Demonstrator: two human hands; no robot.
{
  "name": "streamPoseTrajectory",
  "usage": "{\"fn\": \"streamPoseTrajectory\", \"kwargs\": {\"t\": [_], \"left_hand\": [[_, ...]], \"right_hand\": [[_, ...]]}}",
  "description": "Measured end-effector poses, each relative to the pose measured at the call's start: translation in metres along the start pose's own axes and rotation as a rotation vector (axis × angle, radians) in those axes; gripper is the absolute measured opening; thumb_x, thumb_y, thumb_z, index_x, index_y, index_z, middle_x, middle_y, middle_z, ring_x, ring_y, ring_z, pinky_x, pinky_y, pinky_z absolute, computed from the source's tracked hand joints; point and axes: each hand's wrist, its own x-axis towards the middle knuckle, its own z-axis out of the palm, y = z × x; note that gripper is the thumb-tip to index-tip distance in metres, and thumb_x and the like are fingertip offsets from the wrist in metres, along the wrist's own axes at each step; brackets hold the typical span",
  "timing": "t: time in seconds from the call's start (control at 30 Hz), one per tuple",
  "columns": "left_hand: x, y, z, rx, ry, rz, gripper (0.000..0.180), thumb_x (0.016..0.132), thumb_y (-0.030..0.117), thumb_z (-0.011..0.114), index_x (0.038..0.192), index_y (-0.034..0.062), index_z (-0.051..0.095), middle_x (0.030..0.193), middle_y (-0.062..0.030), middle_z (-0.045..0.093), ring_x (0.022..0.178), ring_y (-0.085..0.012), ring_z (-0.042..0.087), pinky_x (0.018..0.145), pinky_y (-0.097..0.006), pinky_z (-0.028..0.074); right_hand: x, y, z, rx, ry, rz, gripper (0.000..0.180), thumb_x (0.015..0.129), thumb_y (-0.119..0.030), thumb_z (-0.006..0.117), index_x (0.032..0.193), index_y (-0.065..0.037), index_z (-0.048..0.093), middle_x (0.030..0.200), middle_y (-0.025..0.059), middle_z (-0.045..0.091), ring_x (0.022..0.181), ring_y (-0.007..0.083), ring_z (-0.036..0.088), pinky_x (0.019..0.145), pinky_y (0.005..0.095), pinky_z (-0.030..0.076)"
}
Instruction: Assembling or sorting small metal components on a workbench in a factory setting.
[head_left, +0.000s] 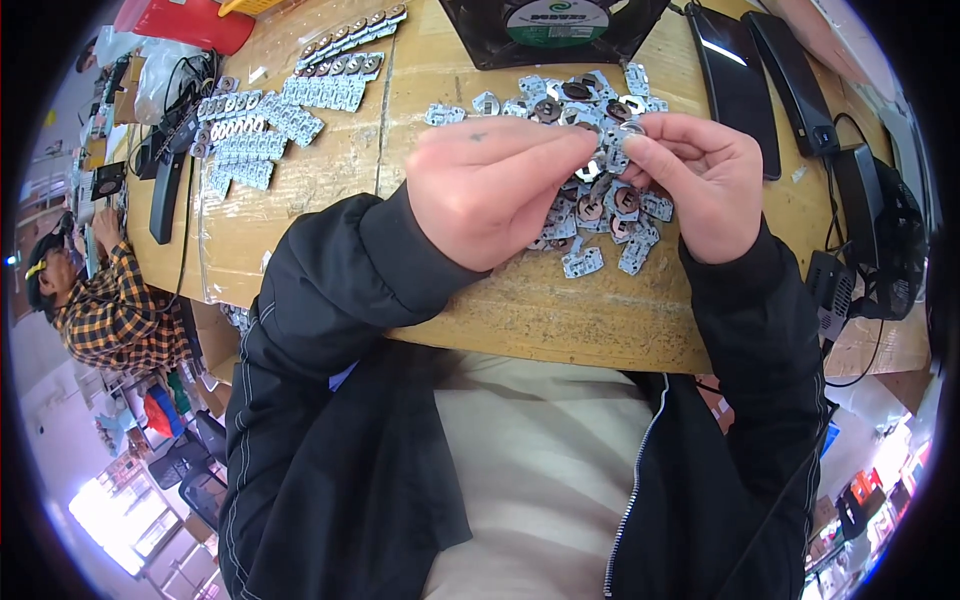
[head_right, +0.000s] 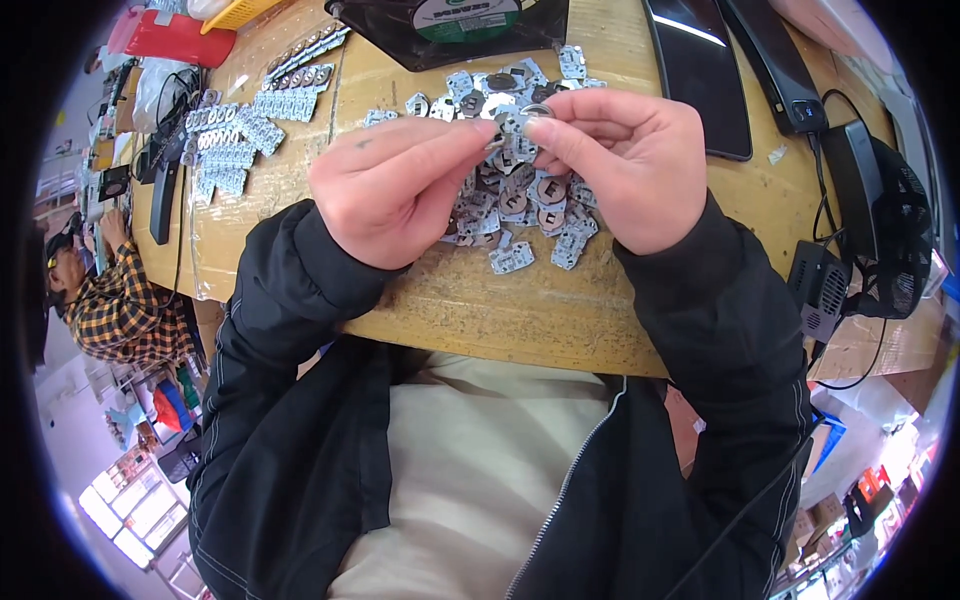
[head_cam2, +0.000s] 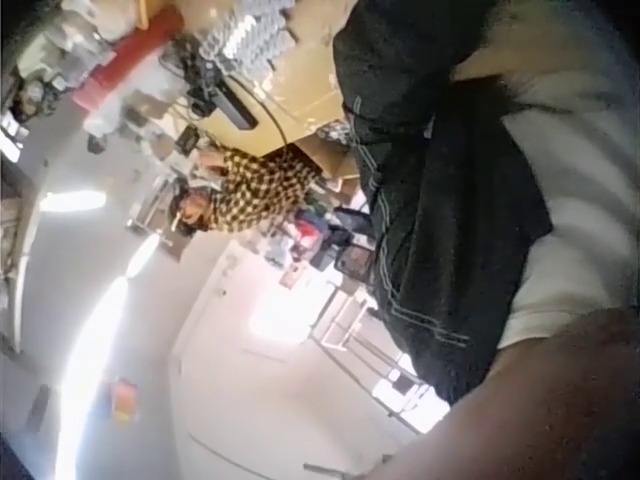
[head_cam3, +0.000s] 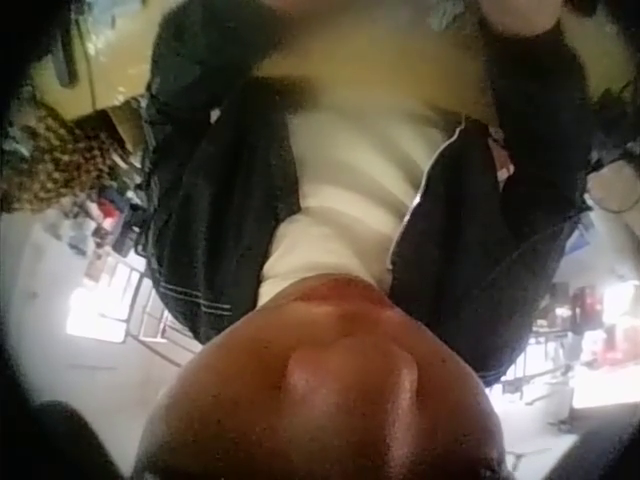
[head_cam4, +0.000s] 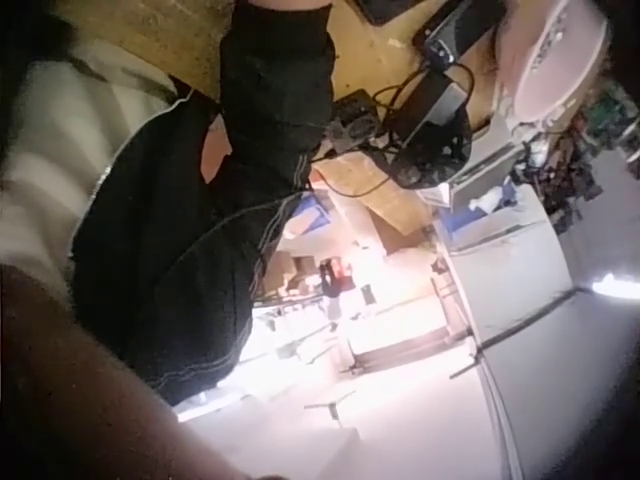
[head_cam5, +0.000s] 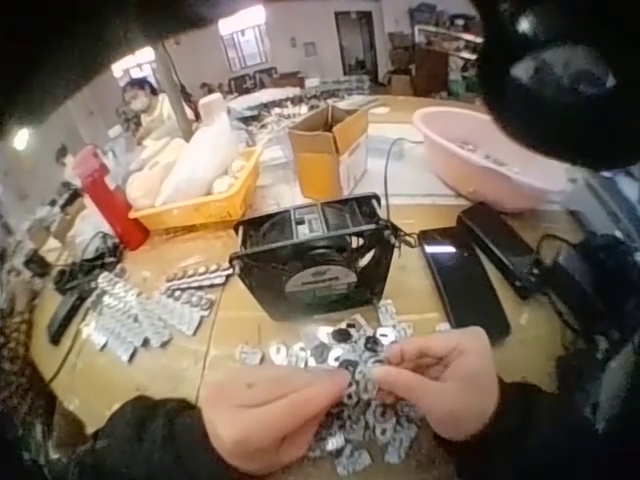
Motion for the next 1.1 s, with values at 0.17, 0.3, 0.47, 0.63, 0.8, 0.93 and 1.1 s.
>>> {"fn": "streamPoseTrajectory", "kwargs": {"t": [0.17, 0.3, 0.47, 0.63, 0.8, 0.93, 1.1], "left_hand": [[0.0029, 0.0039, 0.0015, 0.008, -0.008, -0.008, 0.034, 0.066, -0.008, 0.066, 0.098, 0.0009, 0.067, 0.088, -0.0121, 0.069, 0.077, -0.0278, 0.069, 0.064, -0.034, 0.056], [0.0019, -0.0005, -0.0044, 0.026, 0.009, -0.027, 0.034, 0.065, -0.008, 0.066, 0.098, 0.0005, 0.067, 0.087, -0.0124, 0.069, 0.074, -0.0276, 0.068, 0.062, -0.034, 0.056], [0.0023, -0.0042, -0.0008, 0.010, -0.019, 0.058, 0.036, 0.064, -0.009, 0.065, 0.098, -0.0002, 0.067, 0.086, -0.0121, 0.068, 0.072, -0.0274, 0.067, 0.061, -0.034, 0.055], [0.0008, -0.0039, -0.0001, 0.014, -0.019, 0.078, 0.037, 0.062, -0.009, 0.064, 0.099, -0.0012, 0.066, 0.087, -0.0117, 0.068, 0.072, -0.0271, 0.067, 0.062, -0.033, 0.055], [0.0003, -0.0013, 0.0014, 0.025, -0.010, 0.089, 0.037, 0.062, -0.009, 0.064, 0.098, -0.0012, 0.066, 0.087, -0.0114, 0.068, 0.072, -0.0267, 0.067, 0.062, -0.033, 0.055], [0.0009, -0.0036, 0.0029, 0.032, -0.009, 0.097, 0.036, 0.062, -0.009, 0.064, 0.097, -0.0010, 0.066, 0.088, -0.0114, 0.068, 0.072, -0.0266, 0.067, 0.062, -0.033, 0.055], [0.0024, -0.0019, 0.0002, 0.037, -0.021, 0.075, 0.037, 0.062, -0.009, 0.064, 0.098, -0.0011, 0.066, 0.088, -0.0119, 0.068, 0.072, -0.0271, 0.067, 0.062, -0.033, 0.055]], "right_hand": [[-0.0025, -0.0006, -0.0028, 0.012, -0.004, -0.001, 0.019, 0.086, 0.002, 0.064, 0.103, 0.009, 0.063, 0.083, 0.0110, 0.067, 0.069, 0.0117, 0.064, 0.064, 0.0217, 0.052], [0.0016, -0.0004, 0.0009, -0.008, -0.058, 0.000, 0.019, 0.086, 0.003, 0.064, 0.103, 0.010, 0.063, 0.083, 0.0109, 0.067, 0.069, 0.0118, 0.064, 0.064, 0.0219, 0.052], [-0.0009, -0.0006, -0.0004, -0.006, -0.020, 0.008, 0.018, 0.085, 0.002, 0.065, 0.102, 0.009, 0.063, 0.082, 0.0111, 0.067, 0.068, 0.0116, 0.064, 0.063, 0.0219, 0.052], [-0.0010, -0.0005, 0.0000, 0.006, -0.009, 0.015, 0.018, 0.086, 0.002, 0.064, 0.103, 0.009, 0.063, 0.082, 0.0106, 0.067, 0.068, 0.0117, 0.064, 0.063, 0.0218, 0.051], [0.0017, -0.0010, -0.0055, 0.066, 0.010, 0.042, 0.017, 0.087, 0.001, 0.064, 0.103, 0.008, 0.063, 0.081, 0.0102, 0.067, 0.067, 0.0116, 0.063, 0.062, 0.0216, 0.051], [0.0027, 0.0007, -0.0066, 0.052, -0.059, 0.022, 0.018, 0.088, 0.000, 0.063, 0.104, 0.008, 0.064, 0.080, 0.0100, 0.067, 0.067, 0.0114, 0.063, 0.062, 0.0212, 0.051], [0.0030, -0.0006, -0.0057, -0.002, -0.073, 0.031, 0.019, 0.088, 0.000, 0.063, 0.105, 0.009, 0.064, 0.081, 0.0098, 0.067, 0.068, 0.0115, 0.063, 0.063, 0.0211, 0.052]]}}
